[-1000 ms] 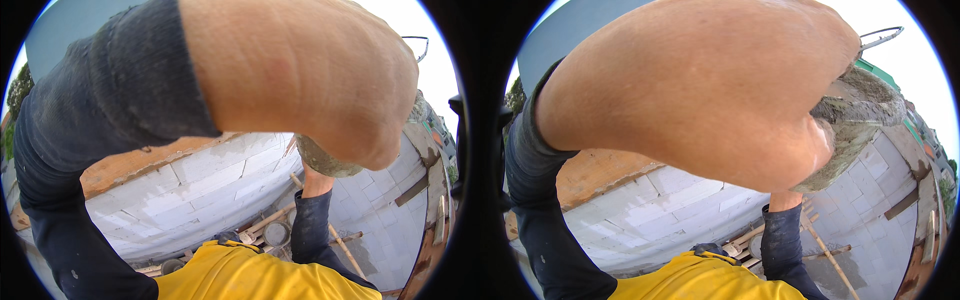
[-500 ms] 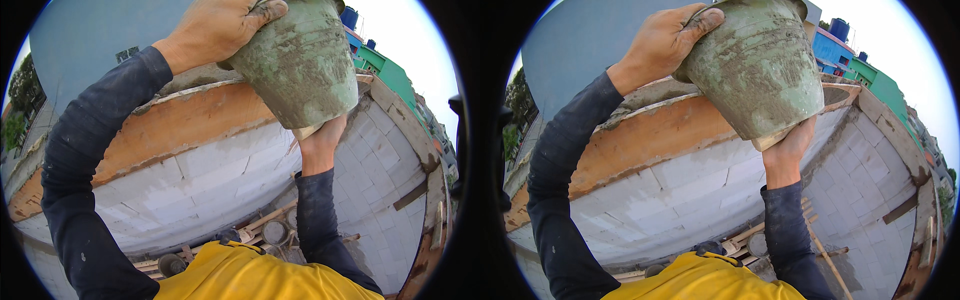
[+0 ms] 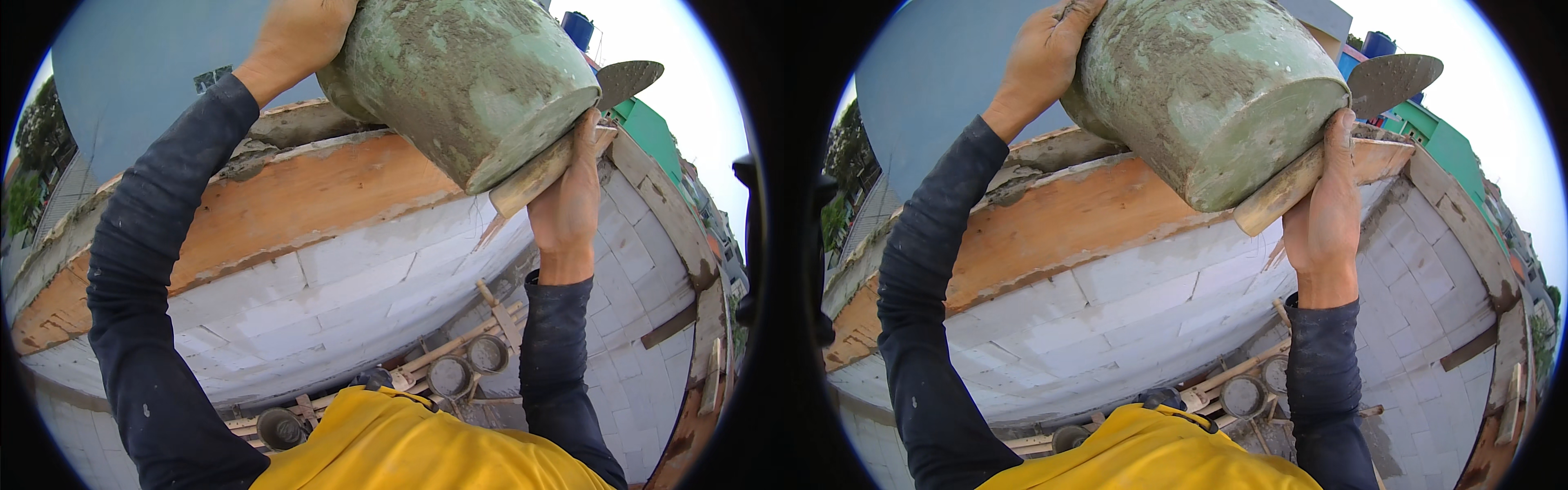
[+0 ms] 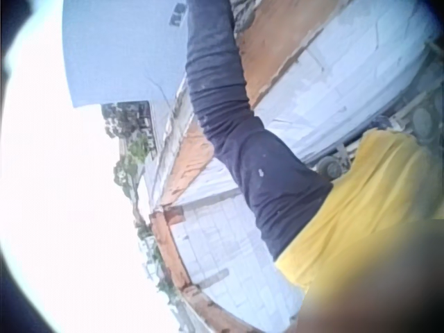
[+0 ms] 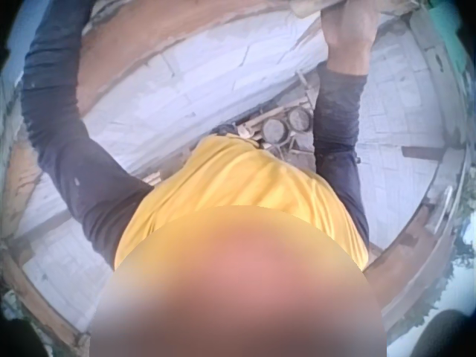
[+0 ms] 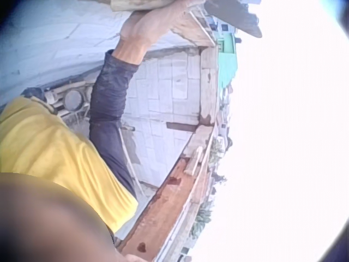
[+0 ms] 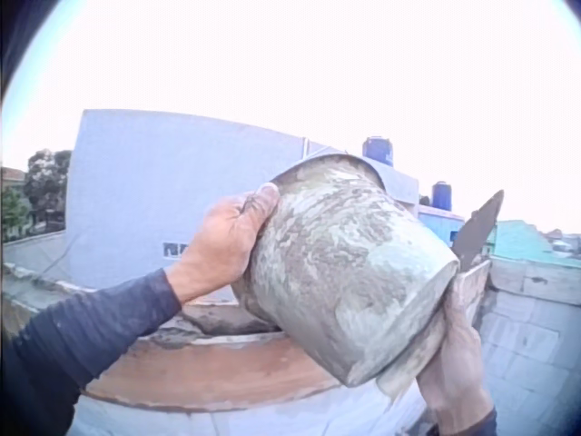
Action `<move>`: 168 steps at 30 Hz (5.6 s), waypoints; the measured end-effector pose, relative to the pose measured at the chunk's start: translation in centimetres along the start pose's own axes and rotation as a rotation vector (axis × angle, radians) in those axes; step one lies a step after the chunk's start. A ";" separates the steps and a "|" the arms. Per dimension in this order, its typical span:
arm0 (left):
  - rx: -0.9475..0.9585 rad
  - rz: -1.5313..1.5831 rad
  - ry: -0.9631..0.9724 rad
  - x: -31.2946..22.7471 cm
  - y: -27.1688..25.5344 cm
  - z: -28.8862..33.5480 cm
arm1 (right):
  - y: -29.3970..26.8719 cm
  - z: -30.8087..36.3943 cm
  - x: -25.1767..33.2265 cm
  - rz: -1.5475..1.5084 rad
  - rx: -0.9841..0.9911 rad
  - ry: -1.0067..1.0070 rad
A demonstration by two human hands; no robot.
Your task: The person scoops wet cement from a bucket with a trowel and spreads it onto a wooden beam on a bamboo scaffold. They repeatedly scoop and smooth the cement along the beam, occasionally pouring the remaining cement directly from the bucket onto the beam.
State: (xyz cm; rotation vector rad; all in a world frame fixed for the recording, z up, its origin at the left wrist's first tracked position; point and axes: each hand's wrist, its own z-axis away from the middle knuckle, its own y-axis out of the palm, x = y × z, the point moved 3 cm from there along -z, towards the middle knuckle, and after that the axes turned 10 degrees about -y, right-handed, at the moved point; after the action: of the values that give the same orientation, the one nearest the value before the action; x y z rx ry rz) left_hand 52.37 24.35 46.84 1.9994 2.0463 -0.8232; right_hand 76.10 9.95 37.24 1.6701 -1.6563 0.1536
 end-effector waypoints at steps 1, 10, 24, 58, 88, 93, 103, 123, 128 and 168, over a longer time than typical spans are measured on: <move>-0.006 0.008 0.001 0.1 -0.5 0.0 | 0.3 -0.3 0.2 0.000 0.019 0.013; -0.059 0.156 -0.143 2.3 -3.9 0.0 | 3.0 -1.5 0.5 -0.007 0.182 0.075; -0.249 0.074 -0.082 2.4 -6.8 -0.1 | 5.7 -2.9 1.7 0.169 0.371 0.032; -0.182 -0.002 -0.062 3.0 1.4 -3.7 | -0.8 -6.3 3.6 0.499 0.273 -0.031; -0.185 -0.034 -0.175 6.7 3.2 -4.0 | -1.3 -10.4 3.8 0.531 0.226 0.051; -0.129 -0.130 -0.285 6.6 2.8 -4.1 | -1.1 -10.3 3.7 0.563 0.224 -0.089; -0.179 -0.148 -0.207 5.5 3.4 -4.6 | -2.7 -11.7 2.7 0.604 0.328 -0.028; -0.227 -0.197 -0.232 6.2 2.6 -4.7 | -2.9 -11.1 1.6 0.544 0.236 -0.205; -0.147 -0.164 -0.303 5.4 1.3 -5.4 | -2.1 -9.7 1.6 0.541 0.278 -0.157; -0.184 -0.088 -0.357 6.8 -13.6 0.6 | 8.8 -4.7 0.6 0.596 0.438 -0.159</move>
State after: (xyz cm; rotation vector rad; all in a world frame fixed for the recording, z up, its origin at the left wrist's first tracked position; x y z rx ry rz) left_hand 38.47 30.66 46.67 1.5480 1.9335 -0.8969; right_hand 70.28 13.35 44.56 1.4559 -2.3320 0.7348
